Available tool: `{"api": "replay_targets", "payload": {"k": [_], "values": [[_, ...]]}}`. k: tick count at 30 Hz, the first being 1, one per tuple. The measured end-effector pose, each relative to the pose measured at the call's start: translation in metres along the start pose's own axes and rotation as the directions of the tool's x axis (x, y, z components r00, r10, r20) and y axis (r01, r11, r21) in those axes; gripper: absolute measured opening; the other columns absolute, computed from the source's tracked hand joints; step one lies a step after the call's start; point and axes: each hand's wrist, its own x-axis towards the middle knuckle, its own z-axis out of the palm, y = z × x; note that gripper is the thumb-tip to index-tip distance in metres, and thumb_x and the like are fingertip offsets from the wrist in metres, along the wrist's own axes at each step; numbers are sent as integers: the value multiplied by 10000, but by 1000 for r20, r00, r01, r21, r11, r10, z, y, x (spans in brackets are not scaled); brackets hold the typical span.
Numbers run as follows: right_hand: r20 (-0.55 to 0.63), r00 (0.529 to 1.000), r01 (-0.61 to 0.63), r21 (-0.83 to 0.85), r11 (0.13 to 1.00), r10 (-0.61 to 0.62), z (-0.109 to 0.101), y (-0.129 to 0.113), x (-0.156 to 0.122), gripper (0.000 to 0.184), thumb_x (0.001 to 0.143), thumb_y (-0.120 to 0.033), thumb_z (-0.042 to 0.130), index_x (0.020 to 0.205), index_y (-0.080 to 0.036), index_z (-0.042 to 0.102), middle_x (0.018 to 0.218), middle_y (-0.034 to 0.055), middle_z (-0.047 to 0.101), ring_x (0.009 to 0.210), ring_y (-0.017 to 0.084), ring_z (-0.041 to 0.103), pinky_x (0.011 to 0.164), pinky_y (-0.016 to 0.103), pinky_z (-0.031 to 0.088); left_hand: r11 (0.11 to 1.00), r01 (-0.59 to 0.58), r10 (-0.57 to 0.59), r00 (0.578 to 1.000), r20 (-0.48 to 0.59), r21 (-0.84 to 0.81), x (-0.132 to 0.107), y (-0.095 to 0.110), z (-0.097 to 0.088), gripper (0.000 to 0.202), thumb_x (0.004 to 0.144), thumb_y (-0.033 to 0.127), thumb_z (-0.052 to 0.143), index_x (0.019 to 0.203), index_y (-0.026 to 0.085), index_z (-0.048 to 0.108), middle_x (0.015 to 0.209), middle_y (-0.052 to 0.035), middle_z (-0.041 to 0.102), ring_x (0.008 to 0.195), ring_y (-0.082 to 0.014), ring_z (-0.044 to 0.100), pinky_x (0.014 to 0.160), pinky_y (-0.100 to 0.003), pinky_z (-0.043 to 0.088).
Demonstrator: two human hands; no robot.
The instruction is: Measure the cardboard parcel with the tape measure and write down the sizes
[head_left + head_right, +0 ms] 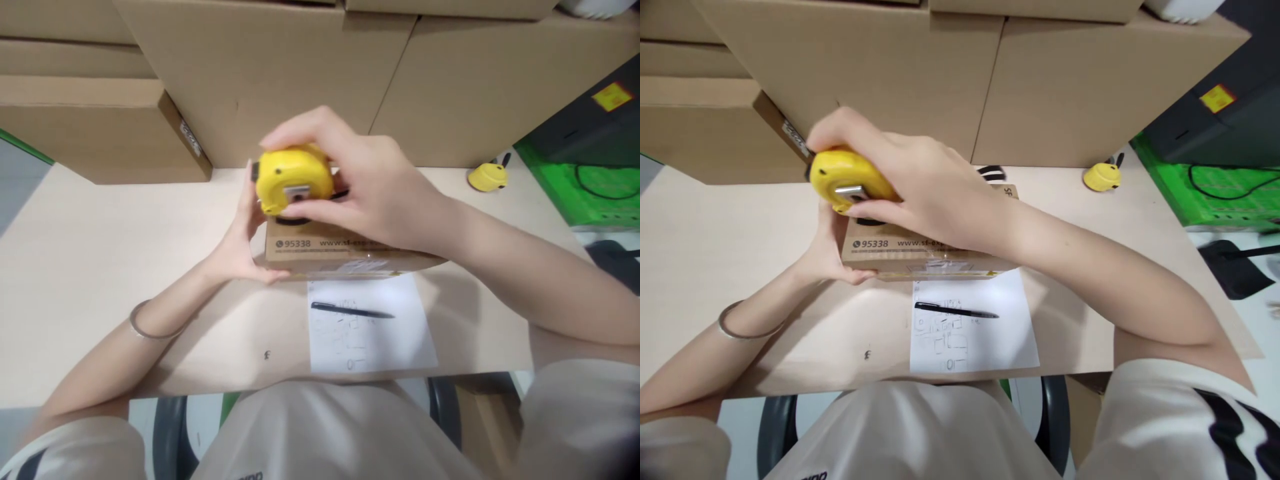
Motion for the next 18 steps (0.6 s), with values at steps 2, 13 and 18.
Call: {"api": "replay_targets", "payload": {"k": [2, 13, 18], "values": [[57, 998, 23, -17, 1000, -22, 4, -3, 9, 397, 974, -348, 603, 1344, -246, 501, 1332, -14, 641, 1072, 152, 661, 894, 263, 509, 1000, 30, -30, 1000, -3, 8, -1, -1, 0, 1375, 603, 393, 932, 1618, 357, 5, 1649, -114, 225, 1519, -432, 318, 1222, -640, 360], [-114, 943, -306, 84, 948, 314, -67, 60, -114, 591, 764, -312, 853, 1303, -272, 616, 1205, 59, 709, 1002, 182, 738, 735, 254, 634, 995, 19, -15, 999, -46, 100, -1, 3, -4, 1017, 585, 526, 915, 1474, 342, 456, 1411, -82, 441, 1415, -398, 374, 1246, -638, 286], [-231, 877, -388, 182, 904, 422, -83, 71, -167, 543, 735, -261, 852, 1245, -367, 697, 1191, 3, 727, 1059, 180, 737, 864, 210, 626, 990, 134, -128, 986, -106, 47, 1, 7, -4, 937, 472, 517, 952, 1315, 346, 582, 1343, -85, 498, 1384, -438, 389, 1224, -683, 288]]}}
